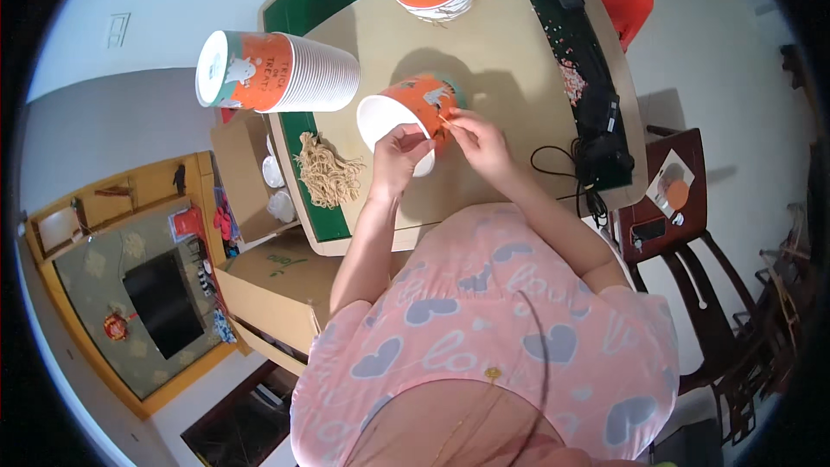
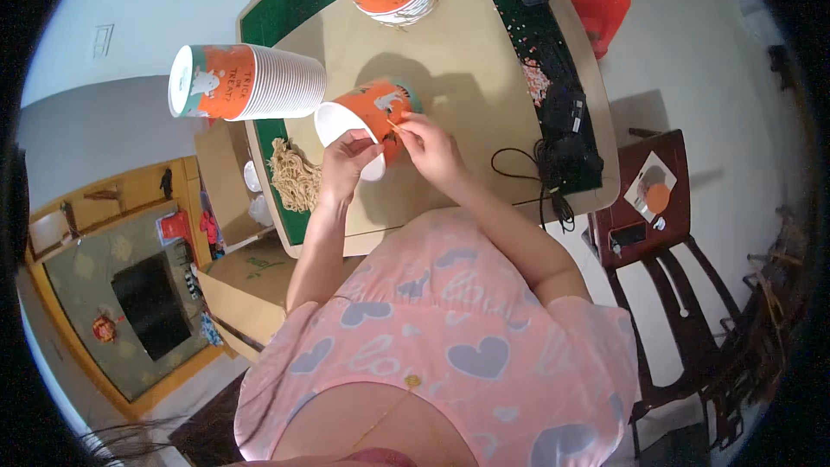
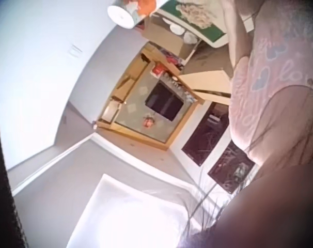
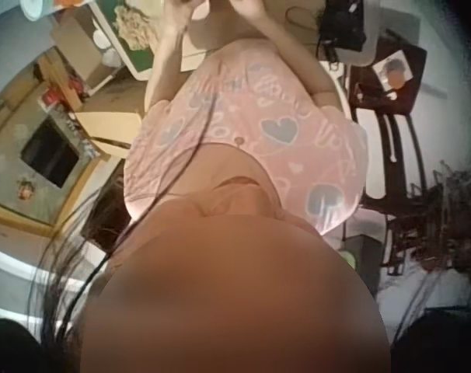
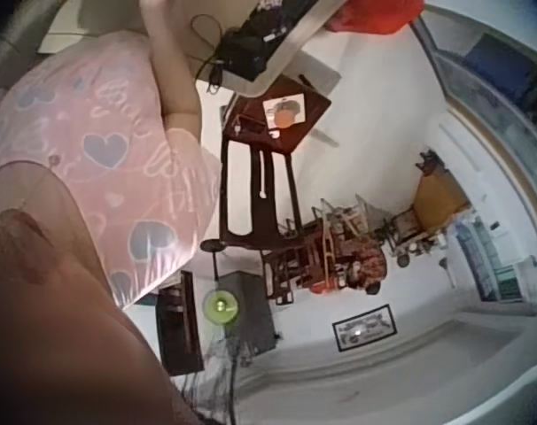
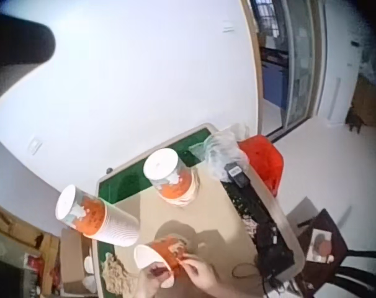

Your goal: Securing plastic containers or bowls with rubber bands at a packaging station.

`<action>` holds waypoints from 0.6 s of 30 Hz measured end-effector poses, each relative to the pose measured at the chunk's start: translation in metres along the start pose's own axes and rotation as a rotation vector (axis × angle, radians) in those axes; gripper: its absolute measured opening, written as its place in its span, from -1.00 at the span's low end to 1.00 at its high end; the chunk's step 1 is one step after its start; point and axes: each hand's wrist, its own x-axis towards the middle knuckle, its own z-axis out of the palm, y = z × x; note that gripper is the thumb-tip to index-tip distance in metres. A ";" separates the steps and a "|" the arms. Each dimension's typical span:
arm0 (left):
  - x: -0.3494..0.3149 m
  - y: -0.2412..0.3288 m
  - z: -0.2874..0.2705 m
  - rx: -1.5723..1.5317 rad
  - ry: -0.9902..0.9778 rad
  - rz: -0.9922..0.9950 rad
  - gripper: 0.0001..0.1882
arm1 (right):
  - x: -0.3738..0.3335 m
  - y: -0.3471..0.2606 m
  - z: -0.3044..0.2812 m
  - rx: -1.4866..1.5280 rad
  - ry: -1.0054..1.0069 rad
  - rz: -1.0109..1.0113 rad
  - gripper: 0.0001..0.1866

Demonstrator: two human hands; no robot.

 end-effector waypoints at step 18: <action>0.022 -0.009 -0.001 0.160 0.044 0.216 -0.85 | 0.008 -0.021 0.001 -0.069 0.007 -0.251 -0.88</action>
